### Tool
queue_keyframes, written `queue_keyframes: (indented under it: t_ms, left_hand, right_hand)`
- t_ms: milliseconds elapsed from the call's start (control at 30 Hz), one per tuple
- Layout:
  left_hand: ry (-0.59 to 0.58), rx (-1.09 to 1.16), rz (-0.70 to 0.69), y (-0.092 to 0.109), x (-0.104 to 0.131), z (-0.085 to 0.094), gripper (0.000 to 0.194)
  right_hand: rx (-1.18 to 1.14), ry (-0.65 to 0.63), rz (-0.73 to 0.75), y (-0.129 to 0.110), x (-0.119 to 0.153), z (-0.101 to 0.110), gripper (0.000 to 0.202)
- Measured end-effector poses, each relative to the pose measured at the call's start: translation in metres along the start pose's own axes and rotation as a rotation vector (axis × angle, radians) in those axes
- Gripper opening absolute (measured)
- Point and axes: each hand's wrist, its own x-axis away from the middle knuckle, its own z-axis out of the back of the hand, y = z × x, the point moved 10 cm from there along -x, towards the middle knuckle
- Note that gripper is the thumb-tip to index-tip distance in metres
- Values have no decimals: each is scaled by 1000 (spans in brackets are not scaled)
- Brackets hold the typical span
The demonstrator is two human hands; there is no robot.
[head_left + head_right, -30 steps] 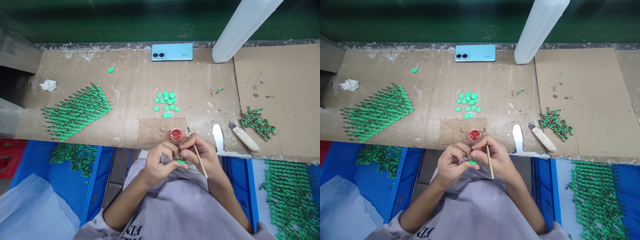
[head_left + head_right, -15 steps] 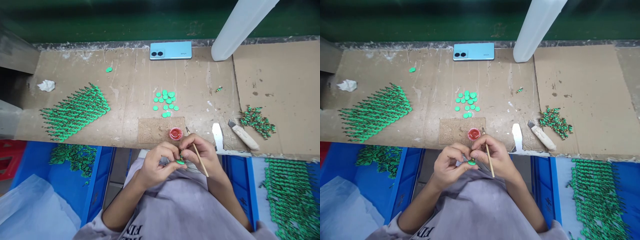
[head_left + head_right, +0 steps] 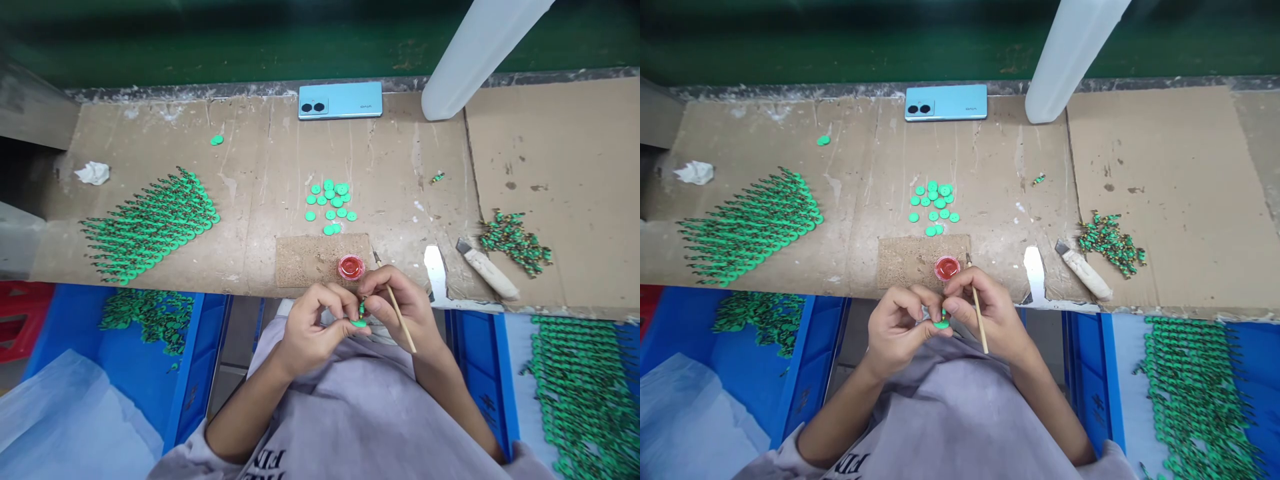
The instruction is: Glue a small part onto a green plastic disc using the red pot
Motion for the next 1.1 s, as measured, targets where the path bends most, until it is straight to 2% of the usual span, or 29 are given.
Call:
queue_keyframes:
  t_ms: [200, 467, 833, 1000, 1100]
  left_hand:
    - [27, 45, 6, -3, 0, 3, 41]
    - [34, -6, -17, -2, 0, 1, 52]
    - [8, -72, -68, 3, 3, -1, 50]
    - [-7, -90, -105, 8, 2, -4, 48]
    - [15, -69, -119, 8, 1, -2, 46]
  right_hand:
    - [33, -4, 10, -2, 0, -1, 29]
    - [60, -6, -8, 0, 0, -1, 33]
    - [-44, -14, 1, 4, 0, -4, 25]
    - [3, 0, 16, 3, 2, 0, 28]
    - [19, 7, 78, -5, 6, 4, 23]
